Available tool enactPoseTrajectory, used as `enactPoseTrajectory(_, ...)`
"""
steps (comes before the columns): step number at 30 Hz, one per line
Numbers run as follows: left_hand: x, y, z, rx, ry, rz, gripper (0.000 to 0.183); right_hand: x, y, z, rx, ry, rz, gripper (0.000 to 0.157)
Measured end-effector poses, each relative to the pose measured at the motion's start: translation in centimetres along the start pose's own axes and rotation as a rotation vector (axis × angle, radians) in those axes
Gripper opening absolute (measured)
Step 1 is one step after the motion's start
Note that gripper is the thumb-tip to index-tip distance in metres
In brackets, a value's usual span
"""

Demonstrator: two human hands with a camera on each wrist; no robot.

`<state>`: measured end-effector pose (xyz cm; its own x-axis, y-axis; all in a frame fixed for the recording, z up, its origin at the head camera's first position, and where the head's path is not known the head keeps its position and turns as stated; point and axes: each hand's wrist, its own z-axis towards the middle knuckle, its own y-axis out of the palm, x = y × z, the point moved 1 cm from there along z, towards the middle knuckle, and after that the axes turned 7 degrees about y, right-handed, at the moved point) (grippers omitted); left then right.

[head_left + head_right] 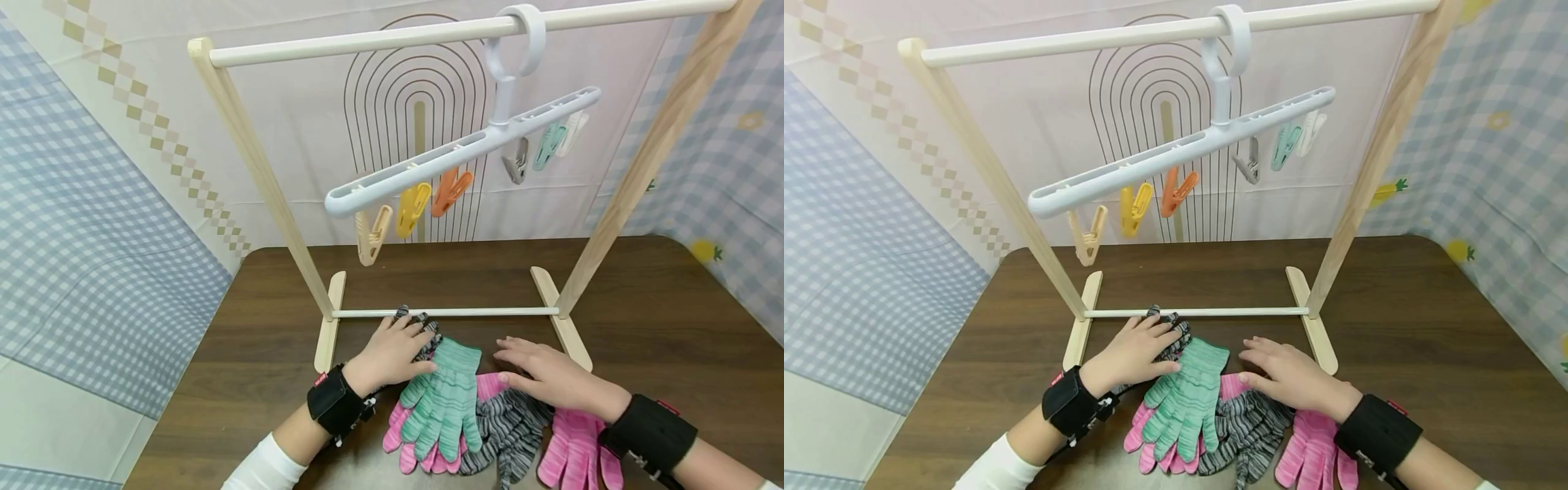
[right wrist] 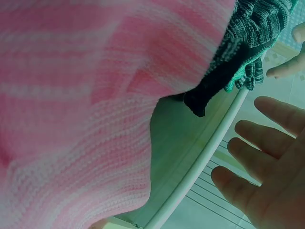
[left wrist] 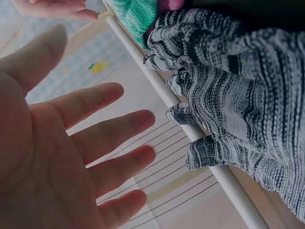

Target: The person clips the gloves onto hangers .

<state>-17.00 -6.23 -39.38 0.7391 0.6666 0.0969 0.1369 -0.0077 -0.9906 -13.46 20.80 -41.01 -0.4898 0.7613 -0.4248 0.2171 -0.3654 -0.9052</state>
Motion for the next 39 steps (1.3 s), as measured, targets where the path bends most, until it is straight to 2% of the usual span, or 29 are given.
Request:
enactPoseTrajectory(9,0.3,0.5,0.3,-0.003,0.028,0.016,0.054,-0.1,0.2,0.0,0.002,-0.031,-0.012,0.045)
enactPoseTrajectory(10,0.1,0.9,0.4,0.012,0.043,0.023,0.055,-0.1,0.3,0.0,0.0,-0.03,-0.012,0.045)
enactPoseTrajectory(16,0.3,1.0,0.6,-0.009,0.051,0.036,0.056,0.0,0.4,0.1,-0.003,-0.04,-0.01,0.044)
enactPoseTrajectory(17,0.6,0.5,0.5,-0.025,0.042,0.034,0.055,0.0,0.5,0.1,-0.005,-0.042,-0.009,0.044)
enactPoseTrajectory(21,0.6,0.5,0.6,-0.009,0.044,0.057,0.053,0.0,0.6,0.1,-0.023,-0.032,-0.002,0.044)
enactPoseTrajectory(24,0.5,0.4,0.6,0.088,0.048,0.084,0.048,0.0,0.7,0.0,-0.036,-0.025,-0.002,0.045)
enactPoseTrajectory(29,-0.2,-0.1,0.5,0.376,0.043,0.118,0.034,-0.1,0.8,0.0,-0.049,-0.025,-0.012,0.046)
enactPoseTrajectory(33,-0.7,-1.2,0.0,0.561,0.015,0.059,0.024,-0.2,0.7,0.0,-0.058,-0.014,-0.008,0.047)
enactPoseTrajectory(39,-1.5,-2.6,-0.7,0.772,-0.013,-0.032,0.016,-0.2,0.6,0.0,-0.057,-0.023,-0.005,0.046)
